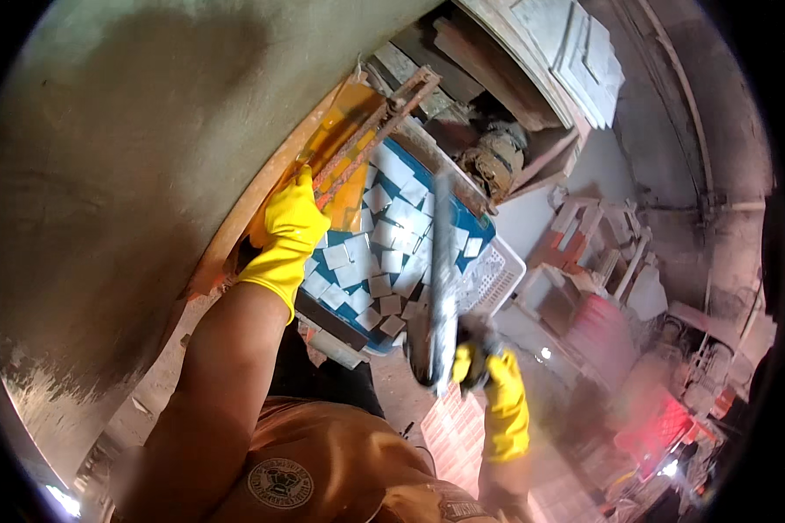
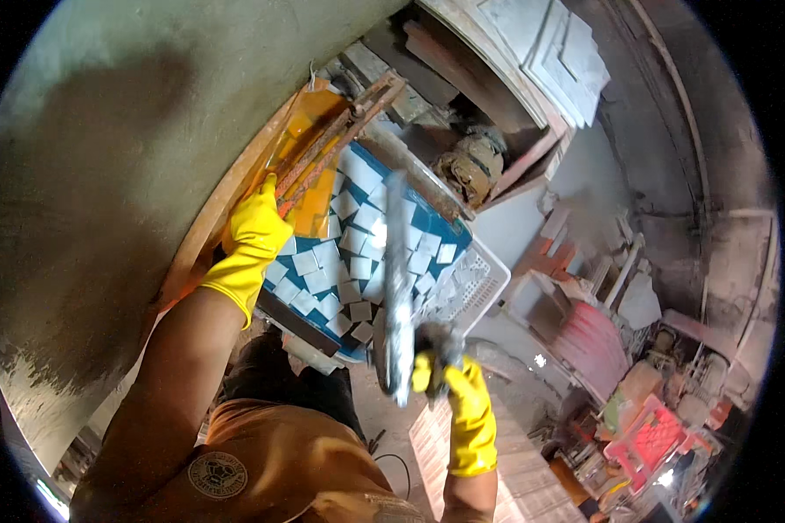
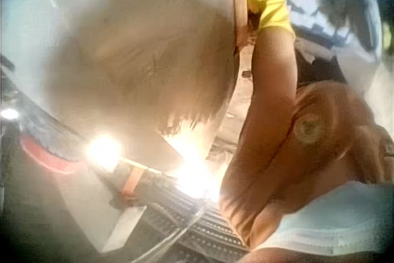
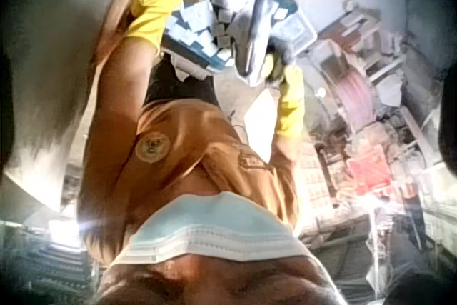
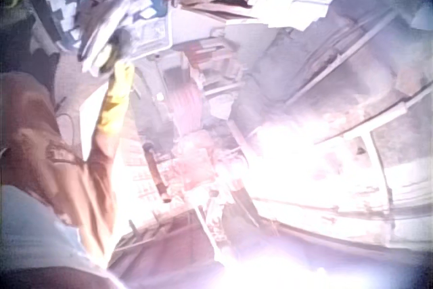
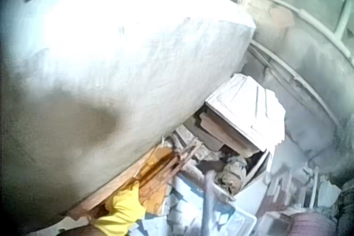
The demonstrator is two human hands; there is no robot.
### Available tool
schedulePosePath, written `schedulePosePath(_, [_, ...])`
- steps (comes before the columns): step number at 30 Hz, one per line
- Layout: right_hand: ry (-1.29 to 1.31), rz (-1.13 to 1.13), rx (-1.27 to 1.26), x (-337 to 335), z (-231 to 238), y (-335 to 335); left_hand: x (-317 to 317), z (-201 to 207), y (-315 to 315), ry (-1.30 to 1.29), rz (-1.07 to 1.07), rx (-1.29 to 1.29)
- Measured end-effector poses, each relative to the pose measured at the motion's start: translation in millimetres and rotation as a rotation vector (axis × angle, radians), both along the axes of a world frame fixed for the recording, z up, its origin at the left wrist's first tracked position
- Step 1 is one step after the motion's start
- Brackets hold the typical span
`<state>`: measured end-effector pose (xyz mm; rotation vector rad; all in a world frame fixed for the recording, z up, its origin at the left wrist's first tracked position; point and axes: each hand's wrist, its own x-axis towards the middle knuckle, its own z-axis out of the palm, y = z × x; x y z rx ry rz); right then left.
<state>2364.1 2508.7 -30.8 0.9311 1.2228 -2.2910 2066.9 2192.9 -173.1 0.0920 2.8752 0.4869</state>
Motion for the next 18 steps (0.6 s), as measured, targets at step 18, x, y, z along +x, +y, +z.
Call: schedulePosePath(18, [-0.647,0.291,0.438,141,92,-182,13,-39,-32,-0.012,-0.022,0.302])
